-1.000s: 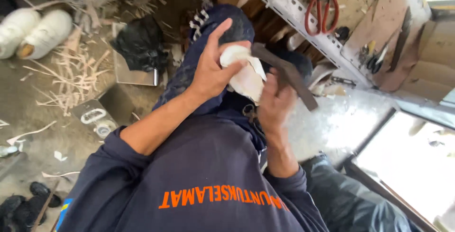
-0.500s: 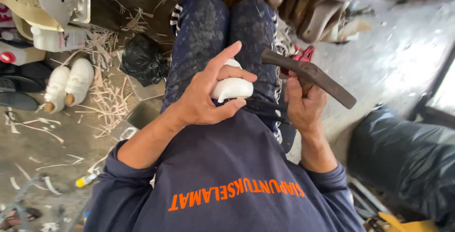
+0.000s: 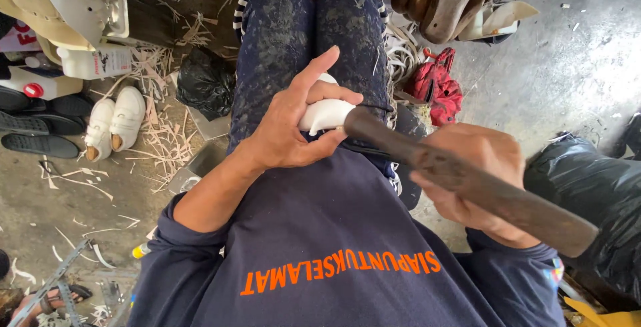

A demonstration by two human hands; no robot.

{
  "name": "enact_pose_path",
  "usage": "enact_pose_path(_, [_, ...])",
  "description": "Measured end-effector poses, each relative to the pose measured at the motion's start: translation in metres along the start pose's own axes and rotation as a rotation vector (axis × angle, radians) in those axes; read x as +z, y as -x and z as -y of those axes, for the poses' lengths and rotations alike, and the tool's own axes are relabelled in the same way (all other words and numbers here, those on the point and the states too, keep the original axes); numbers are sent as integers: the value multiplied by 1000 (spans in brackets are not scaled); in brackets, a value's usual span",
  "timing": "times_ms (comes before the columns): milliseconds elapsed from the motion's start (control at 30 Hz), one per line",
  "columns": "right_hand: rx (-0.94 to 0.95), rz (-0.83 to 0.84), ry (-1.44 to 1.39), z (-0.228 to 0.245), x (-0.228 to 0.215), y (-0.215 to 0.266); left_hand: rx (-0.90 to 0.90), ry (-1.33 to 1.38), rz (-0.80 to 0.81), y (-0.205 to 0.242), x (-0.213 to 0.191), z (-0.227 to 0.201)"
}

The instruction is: Lasting a leather shoe by pulling the upper over a last and hammering it into place

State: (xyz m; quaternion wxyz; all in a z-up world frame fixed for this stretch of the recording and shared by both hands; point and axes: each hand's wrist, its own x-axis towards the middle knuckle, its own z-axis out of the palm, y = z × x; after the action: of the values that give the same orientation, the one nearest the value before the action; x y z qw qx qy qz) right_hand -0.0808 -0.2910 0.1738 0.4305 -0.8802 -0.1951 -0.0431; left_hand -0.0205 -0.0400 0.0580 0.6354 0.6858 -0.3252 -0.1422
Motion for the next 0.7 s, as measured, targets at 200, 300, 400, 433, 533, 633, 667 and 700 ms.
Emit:
enact_pose_path(200, [-32,282,162,1,-11,-20,6,10,-17,-3,0,6])
enact_pose_path(300, [339,260,253,5,-8,-18,-19,12,-47,0,-1,6])
enact_pose_path(400, [73,288,167,-8,1,-18,-9,70,13,-5,-6,7])
enact_pose_path(433, [148,223,92,-4,-1,-20,19,30,-28,-2,-5,9])
enact_pose_path(533, [206,127,97,-20,10,2,51,6,-73,-1,-8,14])
enact_pose_path(633, [264,139,187,-29,23,6,33,27,-72,4,-11,13])
enact_pose_path(667, [353,189,197,-31,26,1,4,44,-66,3,-13,15])
enact_pose_path(700, [356,190,196,-36,28,10,1,46,-65,3,-14,15])
